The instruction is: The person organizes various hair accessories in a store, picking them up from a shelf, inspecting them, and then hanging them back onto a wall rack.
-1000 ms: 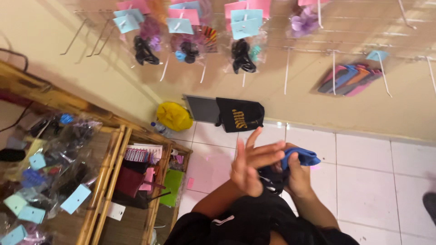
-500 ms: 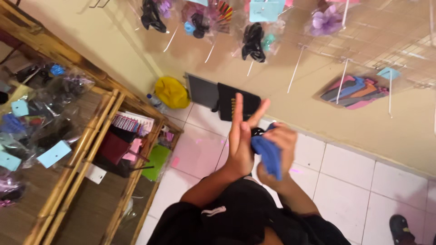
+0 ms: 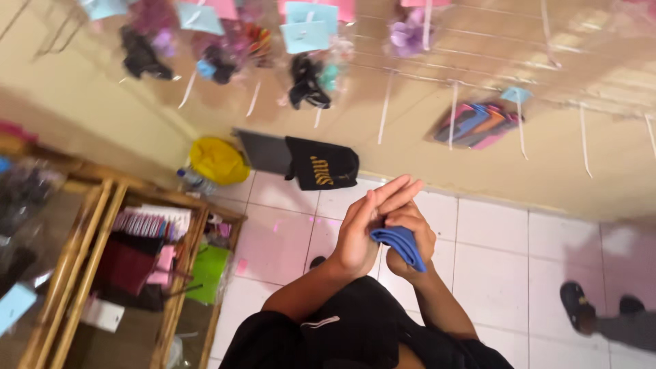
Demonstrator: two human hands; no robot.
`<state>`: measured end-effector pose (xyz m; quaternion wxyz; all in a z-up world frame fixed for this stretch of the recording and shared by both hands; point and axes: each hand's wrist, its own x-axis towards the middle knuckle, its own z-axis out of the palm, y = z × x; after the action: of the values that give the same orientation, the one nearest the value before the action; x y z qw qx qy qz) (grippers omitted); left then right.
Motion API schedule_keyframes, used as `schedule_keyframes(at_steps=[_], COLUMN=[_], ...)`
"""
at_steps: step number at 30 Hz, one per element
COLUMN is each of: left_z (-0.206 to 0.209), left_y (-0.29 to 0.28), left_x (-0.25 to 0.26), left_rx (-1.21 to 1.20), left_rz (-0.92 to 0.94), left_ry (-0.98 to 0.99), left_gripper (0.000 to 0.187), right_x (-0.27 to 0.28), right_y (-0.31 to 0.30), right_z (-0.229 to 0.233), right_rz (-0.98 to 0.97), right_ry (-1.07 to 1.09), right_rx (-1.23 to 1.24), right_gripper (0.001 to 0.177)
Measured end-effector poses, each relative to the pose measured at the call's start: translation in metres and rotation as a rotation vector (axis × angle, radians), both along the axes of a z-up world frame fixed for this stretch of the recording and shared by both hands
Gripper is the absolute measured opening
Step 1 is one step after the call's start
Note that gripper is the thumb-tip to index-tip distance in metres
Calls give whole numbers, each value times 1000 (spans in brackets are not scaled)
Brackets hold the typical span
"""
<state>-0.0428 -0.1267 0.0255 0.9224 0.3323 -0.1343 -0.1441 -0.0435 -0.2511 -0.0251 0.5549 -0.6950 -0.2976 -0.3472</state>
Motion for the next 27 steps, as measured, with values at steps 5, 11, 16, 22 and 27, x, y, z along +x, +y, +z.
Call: schedule_keyframes(at_steps=[5,11,16,22,27], left_z=[-14,-36,-50,-28,-10], left_y=[5,77,87,10,-23], left_x=[1,16,2,20,57], left_rx=[-147,-654,-519,787,-47], left_rz=[54,-91,28,429,663], left_ry=[-46,-154,-43,-540,-291], left_gripper=[60,53,52,63,69], right_x=[-16,8,33,42,61], right_y=[-14,8,-1,22,-7], right_z=[-33,-84,-79,-35,-7], right_rz=[-13,387,43,233,376], right_ry=[-441,-141,147,611,-184], right_rx=[-267,19,475,444,-181], right_gripper=[21,20,15,37,32])
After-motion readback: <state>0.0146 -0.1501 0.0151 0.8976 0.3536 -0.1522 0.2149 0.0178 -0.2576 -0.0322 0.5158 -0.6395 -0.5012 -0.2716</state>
